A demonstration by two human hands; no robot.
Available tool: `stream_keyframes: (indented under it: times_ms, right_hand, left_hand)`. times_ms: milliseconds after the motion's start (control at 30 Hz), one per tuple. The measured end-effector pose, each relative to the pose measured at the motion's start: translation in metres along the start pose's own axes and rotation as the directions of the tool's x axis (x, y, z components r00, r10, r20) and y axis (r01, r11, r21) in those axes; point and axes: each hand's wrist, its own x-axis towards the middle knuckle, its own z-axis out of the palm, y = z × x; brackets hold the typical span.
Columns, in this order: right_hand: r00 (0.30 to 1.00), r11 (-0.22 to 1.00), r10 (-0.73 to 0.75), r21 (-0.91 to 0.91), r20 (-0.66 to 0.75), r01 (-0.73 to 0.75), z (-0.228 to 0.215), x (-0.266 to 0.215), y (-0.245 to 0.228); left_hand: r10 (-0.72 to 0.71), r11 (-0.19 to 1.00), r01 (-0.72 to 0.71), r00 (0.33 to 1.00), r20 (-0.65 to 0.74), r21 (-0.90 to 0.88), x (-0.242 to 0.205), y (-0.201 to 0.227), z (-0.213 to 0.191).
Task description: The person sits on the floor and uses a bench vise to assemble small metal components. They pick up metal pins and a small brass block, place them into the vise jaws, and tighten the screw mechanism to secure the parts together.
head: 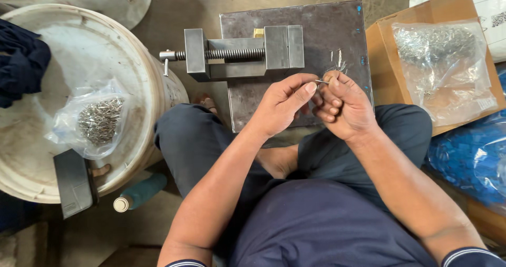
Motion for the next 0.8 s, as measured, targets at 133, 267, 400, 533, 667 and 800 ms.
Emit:
stream_keyframes:
  times_ms: [133,267,400,533,667,800]
  right_hand:
    - [0.999,0.997,0.013,-0.072,-0.049,-0.017,-0.004,0.003,0.008]
    - [0.988,0.909,-0.154,-0.393,-0.013,0.137,0.003,0.004,0.012]
    - [0.905,0.474,-0.371,-0.795,0.21,0.379,0.014,0.005,0.004]
    - [0.822,-0.092,-0.388,-0.905,0.416,0.415,0.025,0.01,-0.009]
    - [0.811,-0.127,-0.399,-0.902,0.427,0.412,0.036,0.016,-0.01]
    - [0.807,-0.083,-0.486,-0.937,0.336,0.34,0.049,0.029,-0.012]
  left_hand:
    - [0.083,0.99,-0.074,0.994,0.07,-0.117,0.004,-0.019,-0.011]
    - [-0.011,0.942,0.042,0.995,0.096,-0.334,0.007,-0.021,-0.016]
    - [-0.054,0.917,0.084,0.995,0.088,-0.389,0.006,-0.021,-0.018]
    - [-0.097,0.892,0.114,0.993,0.06,-0.438,0.008,-0.023,-0.019]
    - [-0.103,0.89,0.101,0.995,0.02,-0.446,0.009,-0.029,-0.02]
    - [-0.106,0.909,0.095,0.994,-0.004,-0.407,0.012,-0.03,-0.018]
